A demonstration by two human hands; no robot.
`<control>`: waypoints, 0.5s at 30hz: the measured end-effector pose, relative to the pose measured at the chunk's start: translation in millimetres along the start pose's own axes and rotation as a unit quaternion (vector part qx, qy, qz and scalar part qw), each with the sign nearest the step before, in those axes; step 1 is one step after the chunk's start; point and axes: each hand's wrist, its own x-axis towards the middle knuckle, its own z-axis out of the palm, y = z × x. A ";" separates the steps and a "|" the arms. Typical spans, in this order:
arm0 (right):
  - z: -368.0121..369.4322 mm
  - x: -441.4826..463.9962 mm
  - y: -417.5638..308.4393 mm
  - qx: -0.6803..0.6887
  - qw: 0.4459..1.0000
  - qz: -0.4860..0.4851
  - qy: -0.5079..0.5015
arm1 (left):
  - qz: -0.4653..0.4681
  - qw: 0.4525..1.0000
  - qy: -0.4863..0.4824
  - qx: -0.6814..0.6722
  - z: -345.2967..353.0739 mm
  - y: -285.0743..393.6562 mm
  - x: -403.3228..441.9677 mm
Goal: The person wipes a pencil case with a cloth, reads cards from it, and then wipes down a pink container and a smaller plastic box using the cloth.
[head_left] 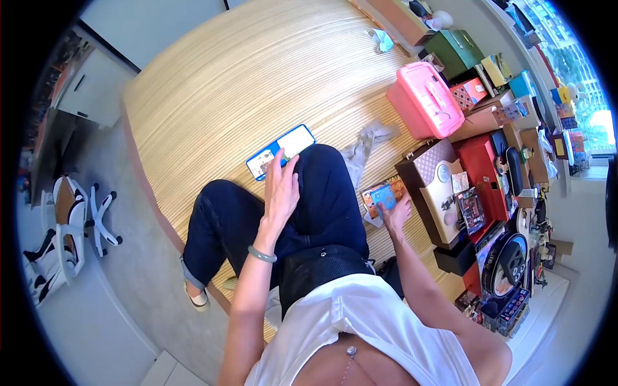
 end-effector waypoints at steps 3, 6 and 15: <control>11.1 11.1 11.7 -0.030 0.999 0.031 -0.005 | 0.003 1.000 0.014 -0.020 -0.3 15.8 -11.9; 4.6 14.2 15.3 -0.049 0.998 0.038 -0.026 | -0.010 0.996 -0.004 -0.091 3.1 35.3 -22.2; 4.0 21.6 26.4 0.048 0.994 0.053 -0.087 | 0.000 0.987 -0.040 -0.158 6.8 65.4 -34.9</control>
